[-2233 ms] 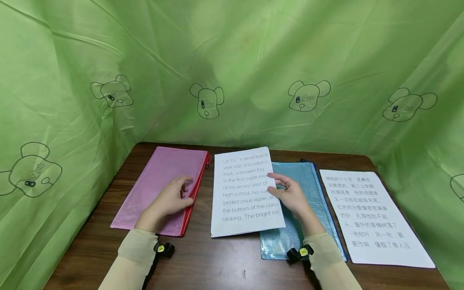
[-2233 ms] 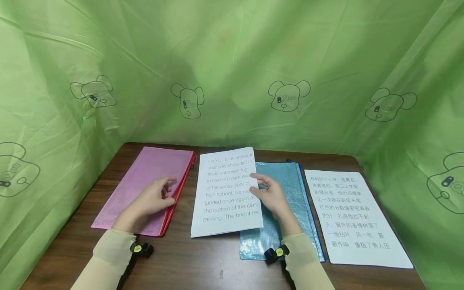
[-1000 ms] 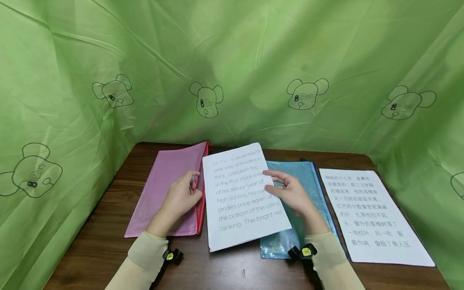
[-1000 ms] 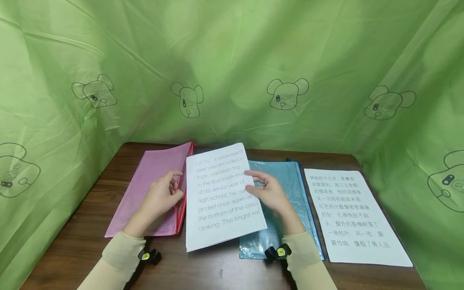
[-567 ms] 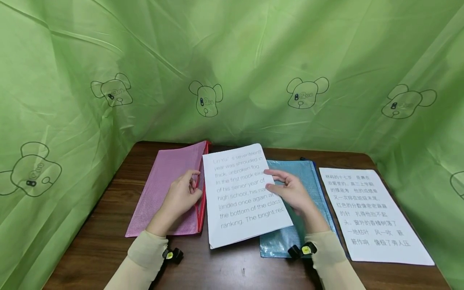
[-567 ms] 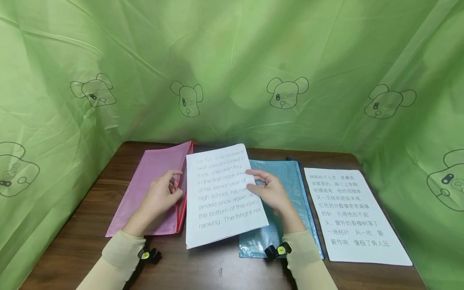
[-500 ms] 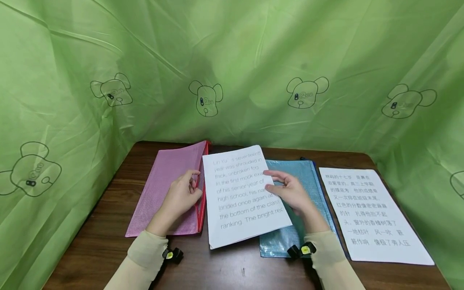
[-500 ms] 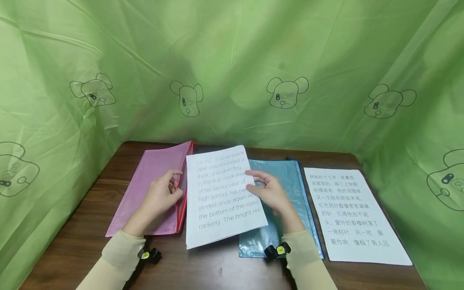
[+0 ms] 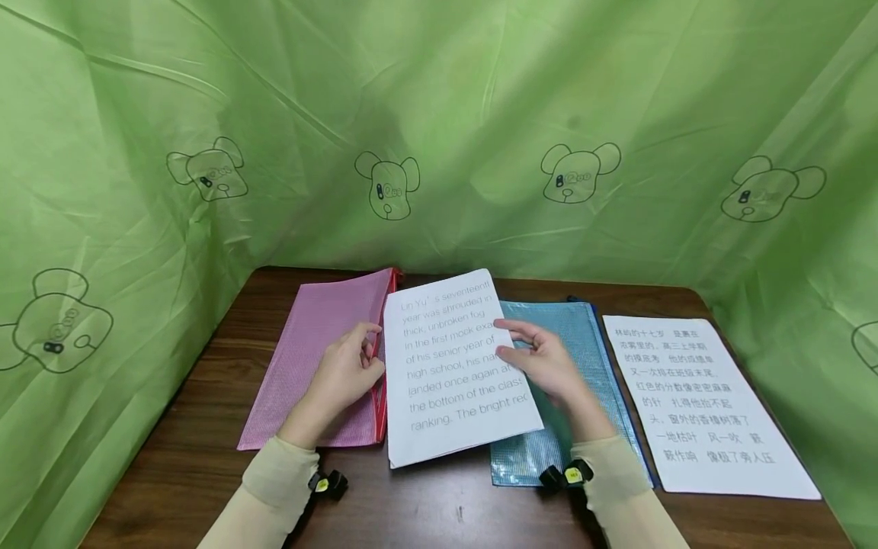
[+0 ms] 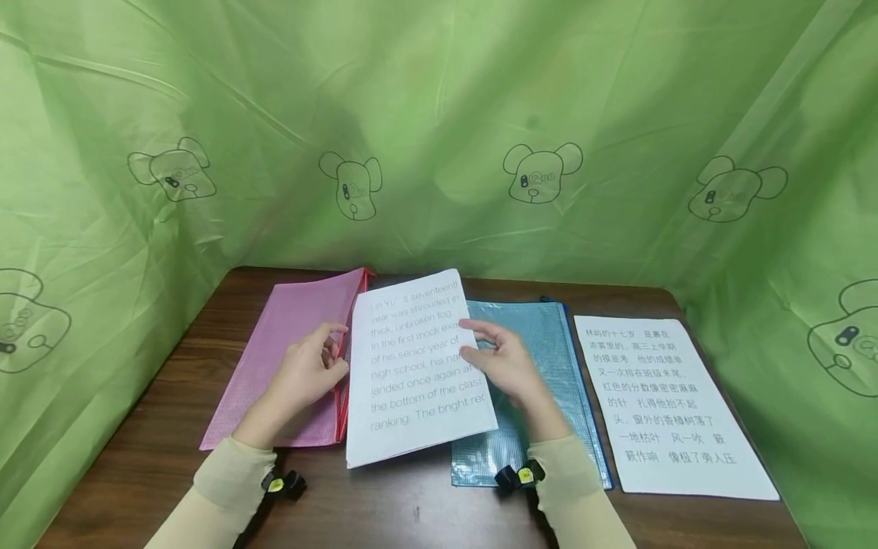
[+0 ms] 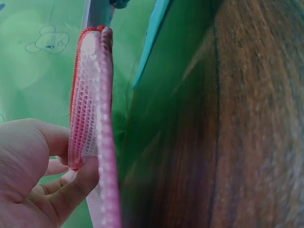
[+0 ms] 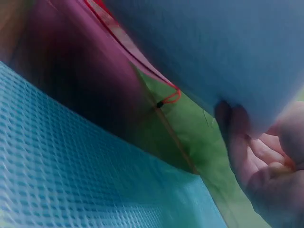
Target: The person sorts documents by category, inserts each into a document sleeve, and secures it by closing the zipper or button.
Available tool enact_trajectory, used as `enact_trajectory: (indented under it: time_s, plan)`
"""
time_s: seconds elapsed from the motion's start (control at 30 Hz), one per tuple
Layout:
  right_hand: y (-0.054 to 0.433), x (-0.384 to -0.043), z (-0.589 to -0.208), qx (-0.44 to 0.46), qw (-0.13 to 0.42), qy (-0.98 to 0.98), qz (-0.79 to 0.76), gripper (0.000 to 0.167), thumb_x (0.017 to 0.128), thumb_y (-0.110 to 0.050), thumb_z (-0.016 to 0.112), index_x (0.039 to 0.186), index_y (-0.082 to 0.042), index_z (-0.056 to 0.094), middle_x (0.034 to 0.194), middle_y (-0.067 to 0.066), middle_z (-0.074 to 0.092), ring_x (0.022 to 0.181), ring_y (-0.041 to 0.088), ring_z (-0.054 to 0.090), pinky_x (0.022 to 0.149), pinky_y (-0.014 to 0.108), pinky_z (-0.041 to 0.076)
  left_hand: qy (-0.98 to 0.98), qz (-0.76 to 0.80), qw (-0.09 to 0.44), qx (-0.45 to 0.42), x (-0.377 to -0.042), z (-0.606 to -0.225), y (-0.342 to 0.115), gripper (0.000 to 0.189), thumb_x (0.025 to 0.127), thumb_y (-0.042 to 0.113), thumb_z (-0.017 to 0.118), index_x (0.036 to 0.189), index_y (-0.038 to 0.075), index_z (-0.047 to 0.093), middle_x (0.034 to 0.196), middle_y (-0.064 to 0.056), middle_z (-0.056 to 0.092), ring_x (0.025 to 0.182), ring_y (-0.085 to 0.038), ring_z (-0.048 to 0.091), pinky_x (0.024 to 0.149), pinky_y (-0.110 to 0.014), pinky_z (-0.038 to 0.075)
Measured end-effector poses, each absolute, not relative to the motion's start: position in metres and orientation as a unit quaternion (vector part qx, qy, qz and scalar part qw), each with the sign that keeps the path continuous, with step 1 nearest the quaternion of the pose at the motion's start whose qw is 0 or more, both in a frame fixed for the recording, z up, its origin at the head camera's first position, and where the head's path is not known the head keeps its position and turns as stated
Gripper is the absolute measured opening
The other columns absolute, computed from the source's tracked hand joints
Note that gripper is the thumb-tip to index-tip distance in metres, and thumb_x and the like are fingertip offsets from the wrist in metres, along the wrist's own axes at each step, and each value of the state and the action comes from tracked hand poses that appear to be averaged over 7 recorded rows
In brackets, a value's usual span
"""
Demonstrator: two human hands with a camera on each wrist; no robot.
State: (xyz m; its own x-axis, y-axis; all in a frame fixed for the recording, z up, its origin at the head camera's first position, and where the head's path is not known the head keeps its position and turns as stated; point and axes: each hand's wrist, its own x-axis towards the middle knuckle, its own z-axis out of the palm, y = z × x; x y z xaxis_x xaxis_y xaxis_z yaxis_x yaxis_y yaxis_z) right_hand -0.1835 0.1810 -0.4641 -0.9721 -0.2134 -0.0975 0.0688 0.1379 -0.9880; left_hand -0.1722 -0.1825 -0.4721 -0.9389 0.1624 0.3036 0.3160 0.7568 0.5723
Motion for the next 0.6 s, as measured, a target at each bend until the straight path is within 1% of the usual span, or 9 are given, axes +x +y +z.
enact_trajectory:
  time_s: [0.13,0.2,0.4,0.6]
  plan:
    - [0.173,-0.182,-0.463,-0.047,0.072,0.749,-0.656,0.045,0.103,-0.013,0.075,0.148,-0.017,0.069,0.134,0.018,0.070,0.089,0.030,0.081,0.071,0.042,0.067,-0.932,-0.322,0.107,-0.130,-0.171,-0.472,-0.180,0.053,0.081,-0.004,0.072,0.133,0.004,0.065,0.086,-0.002,0.062,0.071,-0.012,0.056,0.065,-0.032,0.049]
    - [0.168,-0.181,-0.464,-0.048,0.061,0.747,-0.660,0.044,0.103,-0.011,0.075,0.147,-0.015,0.069,0.133,0.020,0.071,0.090,0.029,0.081,0.071,0.041,0.067,-0.933,-0.322,0.100,-0.127,-0.171,-0.472,-0.180,0.053,0.082,-0.003,0.072,0.134,0.004,0.065,0.086,-0.002,0.062,0.070,-0.011,0.056,0.065,-0.031,0.049]
    - [0.160,-0.179,-0.465,-0.043,0.057,0.744,-0.664,0.041,0.105,-0.011,0.073,0.147,-0.013,0.069,0.132,0.020,0.071,0.090,0.028,0.081,0.067,0.043,0.067,-0.935,-0.322,0.084,-0.121,-0.168,-0.468,-0.177,0.055,0.080,-0.003,0.070,0.135,0.003,0.065,0.087,-0.002,0.063,0.070,-0.012,0.056,0.065,-0.031,0.048]
    - [0.159,-0.179,-0.463,-0.040,0.056,0.736,-0.674,0.042,0.106,-0.009,0.071,0.147,-0.012,0.068,0.134,0.021,0.071,0.091,0.030,0.081,0.067,0.043,0.067,-0.937,-0.320,0.049,-0.133,-0.165,-0.462,-0.175,0.056,0.078,-0.003,0.072,0.134,0.004,0.065,0.089,0.000,0.063,0.074,-0.013,0.057,0.069,-0.032,0.049]
